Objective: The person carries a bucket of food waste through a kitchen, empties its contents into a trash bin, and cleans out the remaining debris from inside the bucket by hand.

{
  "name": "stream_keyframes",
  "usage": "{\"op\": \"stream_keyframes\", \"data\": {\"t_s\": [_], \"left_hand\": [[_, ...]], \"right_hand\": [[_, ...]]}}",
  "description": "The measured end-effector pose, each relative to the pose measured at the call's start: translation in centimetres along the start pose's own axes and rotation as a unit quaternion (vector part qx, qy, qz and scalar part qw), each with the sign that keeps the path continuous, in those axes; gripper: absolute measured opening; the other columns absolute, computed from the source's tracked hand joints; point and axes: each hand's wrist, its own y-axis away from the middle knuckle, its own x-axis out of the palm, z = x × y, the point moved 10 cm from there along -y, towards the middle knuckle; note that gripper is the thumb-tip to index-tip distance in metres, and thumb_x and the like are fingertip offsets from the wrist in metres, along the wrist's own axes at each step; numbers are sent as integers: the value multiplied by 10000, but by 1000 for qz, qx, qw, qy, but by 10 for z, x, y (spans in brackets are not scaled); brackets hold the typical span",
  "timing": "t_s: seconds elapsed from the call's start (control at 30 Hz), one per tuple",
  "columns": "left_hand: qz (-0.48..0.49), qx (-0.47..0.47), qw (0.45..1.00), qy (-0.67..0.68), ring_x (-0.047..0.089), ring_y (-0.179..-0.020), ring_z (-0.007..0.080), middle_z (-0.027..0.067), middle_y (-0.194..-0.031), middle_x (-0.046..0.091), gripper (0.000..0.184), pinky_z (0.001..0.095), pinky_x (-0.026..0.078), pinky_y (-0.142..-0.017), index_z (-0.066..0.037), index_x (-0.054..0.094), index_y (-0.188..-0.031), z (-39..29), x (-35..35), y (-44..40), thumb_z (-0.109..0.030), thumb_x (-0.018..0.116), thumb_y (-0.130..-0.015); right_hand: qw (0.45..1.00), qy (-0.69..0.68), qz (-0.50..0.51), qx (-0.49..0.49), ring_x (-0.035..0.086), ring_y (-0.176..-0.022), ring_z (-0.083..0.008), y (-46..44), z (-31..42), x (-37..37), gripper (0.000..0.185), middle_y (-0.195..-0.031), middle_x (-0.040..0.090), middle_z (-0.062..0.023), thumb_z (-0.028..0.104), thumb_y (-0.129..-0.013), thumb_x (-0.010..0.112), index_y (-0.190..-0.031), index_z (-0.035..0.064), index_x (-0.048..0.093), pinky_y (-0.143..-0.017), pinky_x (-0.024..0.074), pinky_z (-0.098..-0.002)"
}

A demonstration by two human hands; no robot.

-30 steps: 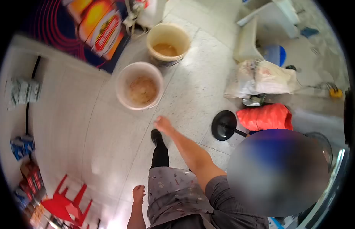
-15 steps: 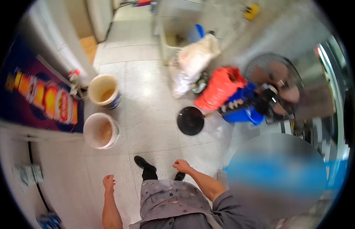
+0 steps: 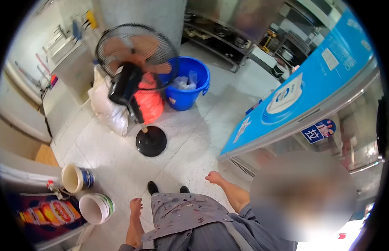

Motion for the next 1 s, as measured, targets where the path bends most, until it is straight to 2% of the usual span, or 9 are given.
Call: {"op": "stream_keyframes", "data": {"t_s": [0.37,0.43,0.47,0.6,0.67,0.7,0.73,0.8,1.0], "left_hand": [[68,-78,988,-115,653,-702,249,104,-829,667,295,395,524,-564,-43,665,-1027,-97,154,-95,-245,680,-812],[194,301,648,-673,687,-779,275,79,-854,702,325,436,536,-640,-122,676,-1056,-155,231,-116,-301,706,-786],[199,336,619,-682,691,-800,272,77,-861,708,321,433,538,-659,-128,677,-1059,-176,252,-117,-311,698,-796],[201,384,655,-619,704,-816,247,78,-876,721,290,413,550,-702,-121,683,-1078,-299,334,-135,-307,650,-857],[207,-78,971,-88,646,-596,195,57,-719,662,147,357,496,-540,-93,674,-948,-314,357,-187,-206,610,-880],[191,208,892,-353,611,-561,183,52,-693,636,135,343,478,-522,-81,659,-913,-389,384,-180,-197,602,-874],[151,462,668,-563,577,-526,171,46,-667,611,129,330,459,-505,-69,643,-878,-454,433,-145,-188,593,-869],[242,96,963,-72,576,-578,164,51,-725,615,163,301,464,-532,-52,654,-925,-491,456,-163,-191,606,-853],[170,103,978,-64,604,-701,165,64,-852,643,256,281,463,-541,-15,666,-1011,-602,539,-170,-200,644,-835]], "right_hand": [[998,18,-51,-44,674,-741,-367,-127,-32,-167,355,-812,700,-210,359,-760,652,-828,20,733,-725,530,-473],[996,11,-74,-53,675,-743,-369,-159,-18,-217,353,-842,707,-202,352,-767,655,-870,24,733,-733,533,-465],[992,-13,-100,-74,669,-803,-381,-173,-11,-243,360,-856,699,-214,360,-771,648,-848,16,727,-748,525,-471],[990,-88,-97,-46,665,-885,-372,-206,0,-344,360,-885,696,-211,356,-778,635,-876,19,715,-788,520,-465],[985,-94,-135,-45,682,-815,-322,-235,-6,-385,347,-862,704,-185,336,-783,649,-919,23,713,-757,530,-430],[979,-101,-170,-42,699,-746,-272,-242,-13,-399,341,-838,712,-160,316,-788,663,-961,26,711,-727,541,-395],[980,-107,-165,-36,699,-746,-272,-248,-19,-408,341,-838,712,-160,316,-788,663,-961,26,711,-727,541,-395],[981,-120,-152,-8,695,-740,-281,-263,-34,-437,336,-836,712,-164,311,-786,668,-950,21,709,-726,540,-393],[988,-90,-116,47,692,-732,-284,-345,-123,-504,346,-807,709,-162,314,-775,680,-944,14,711,-714,541,-409]]}}
